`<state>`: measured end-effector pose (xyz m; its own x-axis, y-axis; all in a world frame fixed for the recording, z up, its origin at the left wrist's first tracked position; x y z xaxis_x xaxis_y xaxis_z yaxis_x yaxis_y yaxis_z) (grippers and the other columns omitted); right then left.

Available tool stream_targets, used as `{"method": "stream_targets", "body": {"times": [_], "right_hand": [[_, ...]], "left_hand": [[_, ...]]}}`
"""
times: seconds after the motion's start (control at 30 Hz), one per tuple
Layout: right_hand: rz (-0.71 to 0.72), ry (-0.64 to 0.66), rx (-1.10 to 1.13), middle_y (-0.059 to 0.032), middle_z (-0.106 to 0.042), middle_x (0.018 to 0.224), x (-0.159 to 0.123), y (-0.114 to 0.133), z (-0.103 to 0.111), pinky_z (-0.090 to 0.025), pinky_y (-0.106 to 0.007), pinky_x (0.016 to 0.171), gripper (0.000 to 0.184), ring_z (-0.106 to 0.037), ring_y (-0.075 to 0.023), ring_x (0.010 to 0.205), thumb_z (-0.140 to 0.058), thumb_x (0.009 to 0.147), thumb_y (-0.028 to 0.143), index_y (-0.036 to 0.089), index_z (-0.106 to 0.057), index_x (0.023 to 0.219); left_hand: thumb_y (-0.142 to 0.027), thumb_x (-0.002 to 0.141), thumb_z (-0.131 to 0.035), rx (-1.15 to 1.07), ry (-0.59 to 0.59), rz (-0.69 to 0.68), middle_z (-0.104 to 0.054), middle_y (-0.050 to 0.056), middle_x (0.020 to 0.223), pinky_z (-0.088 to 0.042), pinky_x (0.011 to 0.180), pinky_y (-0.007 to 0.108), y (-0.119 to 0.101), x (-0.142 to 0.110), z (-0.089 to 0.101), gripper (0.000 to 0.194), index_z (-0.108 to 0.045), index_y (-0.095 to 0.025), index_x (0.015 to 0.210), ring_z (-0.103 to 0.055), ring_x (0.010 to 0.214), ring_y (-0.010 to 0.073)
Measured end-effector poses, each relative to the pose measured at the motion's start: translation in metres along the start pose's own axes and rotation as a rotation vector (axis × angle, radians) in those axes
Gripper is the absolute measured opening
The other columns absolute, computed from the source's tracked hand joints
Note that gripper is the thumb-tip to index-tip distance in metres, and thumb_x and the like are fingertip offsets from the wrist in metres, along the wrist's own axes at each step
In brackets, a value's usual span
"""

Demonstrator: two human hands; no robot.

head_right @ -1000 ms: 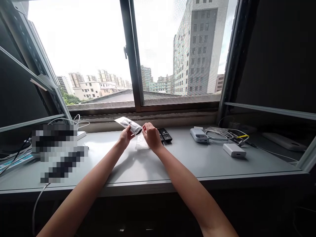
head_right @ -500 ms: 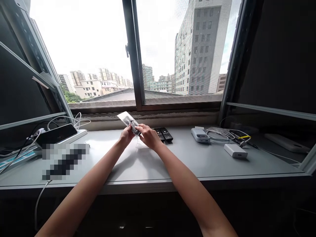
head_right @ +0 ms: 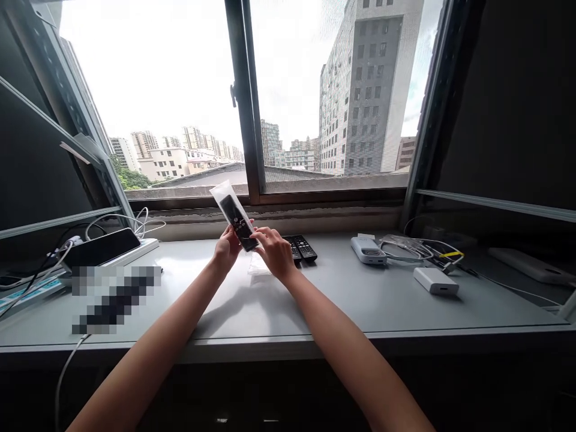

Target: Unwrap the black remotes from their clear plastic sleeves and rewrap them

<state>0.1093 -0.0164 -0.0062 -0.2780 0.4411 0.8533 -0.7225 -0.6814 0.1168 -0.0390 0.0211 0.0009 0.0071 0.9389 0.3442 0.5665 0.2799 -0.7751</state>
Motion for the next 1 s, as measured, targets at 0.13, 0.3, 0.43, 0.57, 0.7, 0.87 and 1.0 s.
{"method": "stream_targets", "body": {"times": [0.13, 0.3, 0.43, 0.57, 0.7, 0.87, 1.0], "right_hand": [[0.017, 0.012, -0.005, -0.0034, -0.063, 0.115, 0.0, -0.001, 0.001, -0.049, -0.026, 0.063, 0.034, -0.058, -0.021, 0.103, -0.068, 0.083, 0.024, 0.027, -0.058, 0.115], [0.002, -0.008, -0.008, -0.0027, -0.065, 0.105, 0.0, -0.003, -0.002, -0.045, -0.025, 0.06, 0.021, -0.059, -0.0189, 0.098, -0.062, 0.088, 0.028, 0.025, -0.058, 0.108], [0.002, -0.029, -0.049, -0.0019, -0.064, 0.103, 0.0, -0.004, -0.003, -0.043, -0.025, 0.059, 0.012, -0.058, -0.0181, 0.094, -0.063, 0.088, 0.029, 0.024, -0.058, 0.098], [0.029, 0.001, -0.113, -0.0035, -0.063, 0.109, 0.0, -0.004, -0.001, -0.044, -0.026, 0.062, 0.009, -0.056, -0.0194, 0.096, -0.063, 0.087, 0.024, 0.024, -0.059, 0.095], [0.054, 0.012, -0.172, -0.0069, -0.061, 0.113, 0.001, -0.001, 0.002, -0.046, -0.031, 0.076, 0.014, -0.054, -0.022, 0.1, -0.063, 0.086, 0.021, 0.023, -0.062, 0.1], [0.065, 0.016, -0.157, -0.0066, -0.058, 0.122, 0.001, -0.001, 0.005, -0.042, -0.036, 0.087, 0.036, -0.051, -0.0231, 0.109, -0.059, 0.086, 0.015, 0.027, -0.06, 0.12], [-0.049, -0.063, -0.15, -0.0074, -0.054, 0.129, 0.0, -0.004, 0.002, -0.041, -0.035, 0.087, 0.05, -0.054, -0.0216, 0.105, -0.051, 0.087, 0.01, 0.027, -0.052, 0.134]], "left_hand": [[-0.032, 0.096, -0.041, -0.037, 0.005, 0.024, -0.068, 0.013, 0.115, -0.054, 0.079, 0.034, -0.002, -0.001, -0.005, 0.034, -0.057, -0.014, 0.12, -0.067, 0.096, 0.0234], [-0.042, 0.098, -0.03, -0.022, 0.052, 0.085, -0.068, 0.015, 0.113, -0.055, 0.077, 0.037, 0.002, -0.004, -0.012, 0.044, -0.054, -0.015, 0.124, -0.067, 0.095, 0.0236], [-0.036, 0.096, -0.043, -0.016, 0.061, 0.089, -0.07, 0.013, 0.106, -0.055, 0.072, 0.033, 0.009, -0.004, -0.013, 0.035, -0.047, -0.017, 0.126, -0.068, 0.091, 0.0217], [-0.035, 0.094, -0.049, 0.012, 0.042, 0.119, -0.071, 0.008, 0.093, -0.055, 0.071, 0.031, 0.014, -0.002, -0.012, 0.031, -0.05, -0.018, 0.12, -0.068, 0.084, 0.0198], [-0.035, 0.092, -0.053, 0.04, 0.027, 0.13, -0.069, 0.004, 0.085, -0.056, 0.07, 0.031, 0.015, -0.002, -0.012, 0.031, -0.052, -0.018, 0.117, -0.067, 0.075, 0.0171], [-0.036, 0.087, -0.061, 0.07, 0.095, 0.164, -0.069, 0.008, 0.098, -0.056, 0.077, 0.035, 0.015, -0.004, -0.015, 0.044, -0.048, -0.019, 0.126, -0.067, 0.088, 0.0217], [-0.035, 0.085, -0.064, 0.101, 0.121, 0.18, -0.068, 0.009, 0.103, -0.055, 0.078, 0.035, 0.019, -0.005, -0.018, 0.051, -0.046, -0.019, 0.13, -0.068, 0.088, 0.0214]]}}
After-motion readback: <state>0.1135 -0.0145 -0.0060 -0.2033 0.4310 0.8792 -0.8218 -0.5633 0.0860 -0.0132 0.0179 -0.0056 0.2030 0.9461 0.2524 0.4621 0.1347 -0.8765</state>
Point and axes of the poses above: each hand's wrist, its own x-axis towards the middle knuckle, its own z-axis out of the back of the hand, y = z × x, the point moved 2 cm from there along x, towards the middle knuckle
